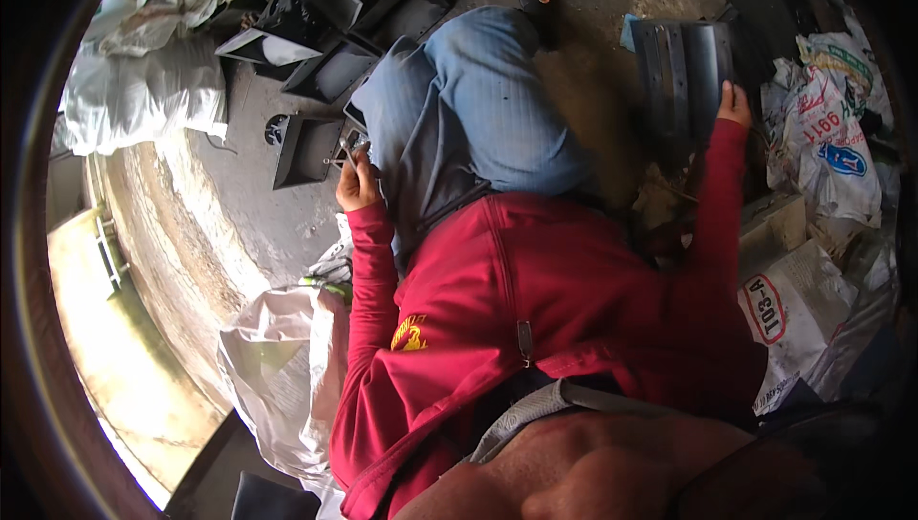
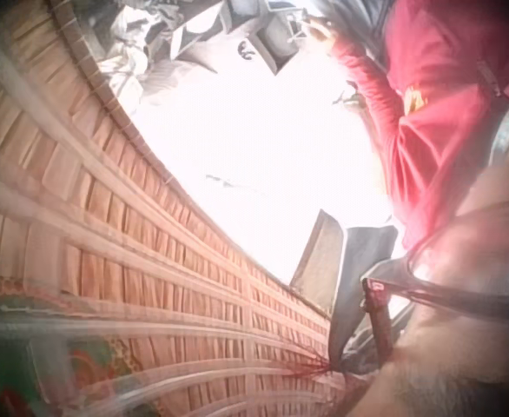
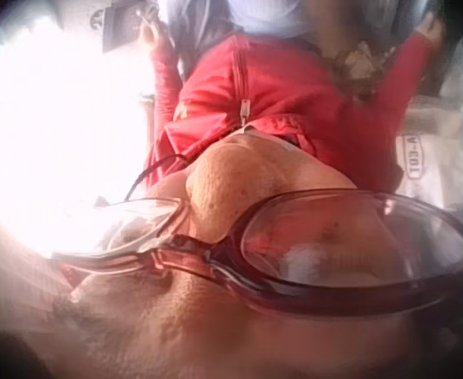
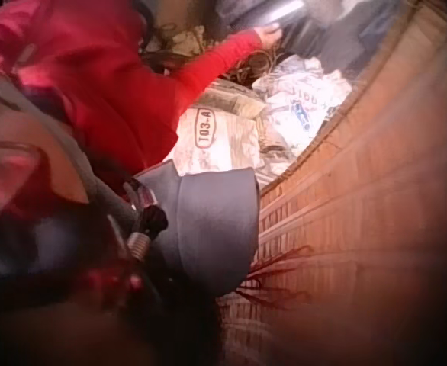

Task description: The person assembles a metal component by placing a circular metal piece onto a rectangular frame and tightening multiple bolts with a wrench. The person repeatedly adjusts the position of the parts and uses the wrench to secure the assembly.

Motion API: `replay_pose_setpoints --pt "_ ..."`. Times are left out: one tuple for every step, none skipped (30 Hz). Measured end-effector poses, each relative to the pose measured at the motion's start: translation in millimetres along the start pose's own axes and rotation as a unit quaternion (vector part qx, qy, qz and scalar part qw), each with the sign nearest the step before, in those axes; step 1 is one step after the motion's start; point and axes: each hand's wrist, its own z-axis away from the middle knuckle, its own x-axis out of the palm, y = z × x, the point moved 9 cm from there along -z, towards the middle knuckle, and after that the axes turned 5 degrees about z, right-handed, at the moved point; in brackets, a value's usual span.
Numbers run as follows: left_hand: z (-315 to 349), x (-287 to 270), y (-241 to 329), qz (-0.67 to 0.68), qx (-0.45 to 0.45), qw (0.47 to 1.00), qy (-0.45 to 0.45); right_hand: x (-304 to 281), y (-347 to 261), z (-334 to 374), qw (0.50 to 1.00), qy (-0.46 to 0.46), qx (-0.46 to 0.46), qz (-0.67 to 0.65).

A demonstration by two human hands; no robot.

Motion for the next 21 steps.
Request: replay_pose_setpoints --pt "5 0 2 0.050 0.005 0.999 -0.008 -17 -48 -11 0.998 -0.031 -0.037 -0.049" --pt "8 -4 3 0.045 0.003 0.999 -0.011 -30 -100 -19 0.991 -0.061 -0.074 -0.098" --pt "8 0 8 0.060 0.007 0.998 -0.020 -38 -140 -27 0.981 -0.069 -0.110 -0.145" --pt "3 5 18 0.074 0.017 0.997 -0.024 -33 -183 -41 0.966 -0.078 -0.151 -0.197" --pt "4 10 23 0.053 0.016 0.998 -0.034 -22 -227 -43 0.946 -0.118 -0.209 -0.220" --pt "9 18 29 0.076 0.022 0.996 -0.051 -8 -274 -37 0.919 -0.162 -0.267 -0.241" --pt "18 27 30 -0.023 0.083 0.990 -0.114 2 -329 -17 0.878 -0.212 -0.332 -0.271" --pt "29 39 28 -0.123 0.141 0.967 -0.175 20 -374 4 0.856 -0.275 -0.343 -0.270" --pt "45 53 40 -0.206 0.151 0.945 -0.206 39 -410 26 0.840 -0.319 -0.368 -0.238" --pt "62 65 53 -0.289 0.157 0.915 -0.235 78 -427 32 0.817 -0.359 -0.381 -0.240" --pt "71 60 32 -0.309 0.128 0.912 -0.238 110 -456 63 0.783 -0.418 -0.403 -0.222" --pt "73 58 19 -0.300 0.124 0.911 -0.255 132 -478 93 0.751 -0.469 -0.422 -0.194" --pt "70 52 11 -0.294 0.119 0.910 -0.269 155 -488 118 0.735 -0.515 -0.414 -0.151" --pt "68 50 11 -0.284 0.117 0.909 -0.281 177 -493 138 0.717 -0.557 -0.406 -0.103" --pt "71 48 18 -0.250 0.142 0.911 -0.295 196 -498 158 0.686 -0.579 -0.432 -0.084" --pt "72 45 19 -0.232 0.131 0.916 -0.301 216 -498 178 0.653 -0.600 -0.457 -0.064" --pt "75 39 20 -0.216 0.119 0.920 -0.305 235 -494 196 0.644 -0.598 -0.475 -0.039" --pt "84 30 21 -0.204 0.100 0.926 -0.303 248 -495 219 0.628 -0.600 -0.495 -0.017" --pt "94 17 38 -0.193 0.061 0.936 -0.288 250 -495 247 0.594 -0.637 -0.492 -0.007" --pt "98 6 56 -0.156 -0.033 0.948 -0.277 260 -495 262 0.553 -0.653 -0.515 -0.061" --pt "99 -8 75 -0.114 -0.119 0.954 -0.250 268 -496 264 0.531 -0.642 -0.549 -0.064"
